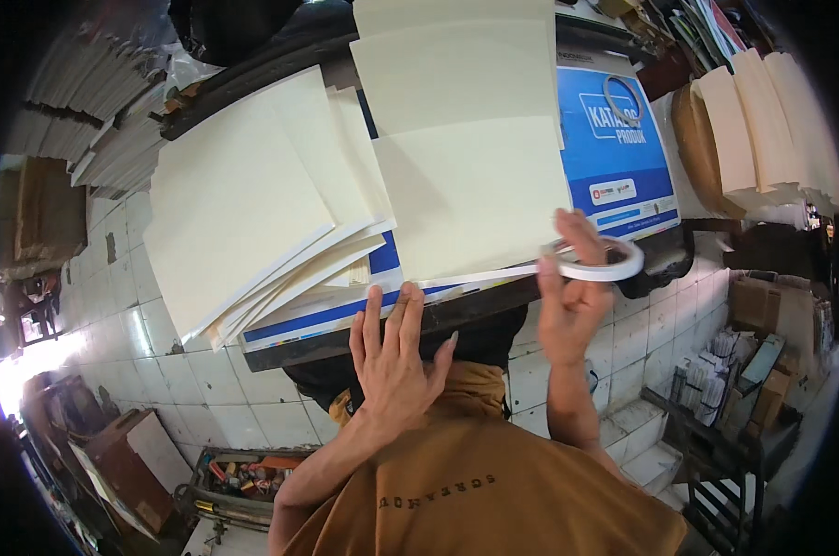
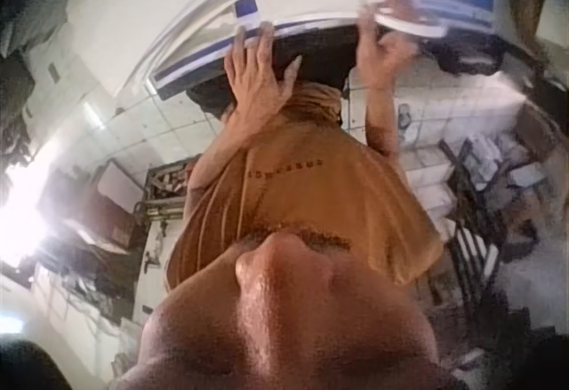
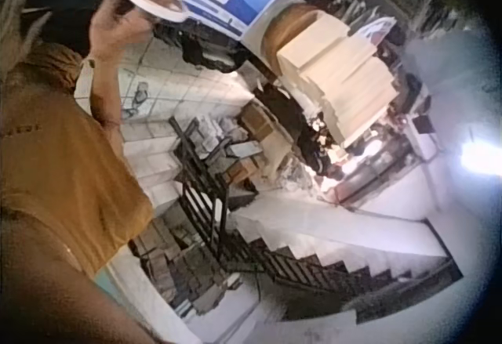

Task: The person applies adhesive tape along the edge of paper sheets by hand and stacks the taped sheets.

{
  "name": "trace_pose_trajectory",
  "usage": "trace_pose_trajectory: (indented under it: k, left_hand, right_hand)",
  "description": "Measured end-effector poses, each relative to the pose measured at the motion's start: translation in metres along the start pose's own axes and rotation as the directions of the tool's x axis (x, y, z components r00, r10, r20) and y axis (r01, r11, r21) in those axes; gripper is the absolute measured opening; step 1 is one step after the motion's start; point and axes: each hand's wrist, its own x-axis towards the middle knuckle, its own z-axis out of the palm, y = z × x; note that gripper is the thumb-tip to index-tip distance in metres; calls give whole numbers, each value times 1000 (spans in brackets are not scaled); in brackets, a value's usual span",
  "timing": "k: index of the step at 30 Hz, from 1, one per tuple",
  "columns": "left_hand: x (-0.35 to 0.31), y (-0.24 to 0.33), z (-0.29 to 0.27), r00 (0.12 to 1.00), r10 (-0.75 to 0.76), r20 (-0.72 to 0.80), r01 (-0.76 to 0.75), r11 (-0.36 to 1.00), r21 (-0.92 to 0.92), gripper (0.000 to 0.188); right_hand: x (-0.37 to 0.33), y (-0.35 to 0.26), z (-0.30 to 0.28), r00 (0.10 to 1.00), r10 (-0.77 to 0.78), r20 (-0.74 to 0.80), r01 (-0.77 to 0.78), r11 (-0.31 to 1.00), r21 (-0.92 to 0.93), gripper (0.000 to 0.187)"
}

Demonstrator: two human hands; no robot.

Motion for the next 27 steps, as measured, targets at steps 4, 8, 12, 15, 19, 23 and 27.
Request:
trace_pose_trajectory:
  k: [4,8,12,15,19,23,27]
  left_hand:
    - [2,3,-1,999,3,36,-5,999,39,88]
    - [6,6,-3,997,-12,78,6,997,78,81]
    - [4,4,0,998,-4,64,-3,993,117,78]
    - [3,2,0,998,-1,67,-7,992,125,78]
    - [4,4,1,997,-6,75,-4,990,138,79]
    - [4,5,1,996,-12,87,-1,989,148,79]
    - [4,4,3,997,-20,80,6,987,163,77]
  right_hand:
    - [7,27,-38,996,-32,-80,25,996,-90,37]
    - [6,45,-44,994,-55,-91,26,956,-291,35]
    - [12,51,-39,982,-190,-7,164,864,-476,33]
    - [7,56,-35,983,-185,11,167,860,-481,30]
    - [-2,63,-34,995,-95,24,94,858,-505,32]
    - [-4,64,-33,995,-93,27,93,839,-536,32]
    - [-4,65,-33,993,-114,25,110,832,-544,32]
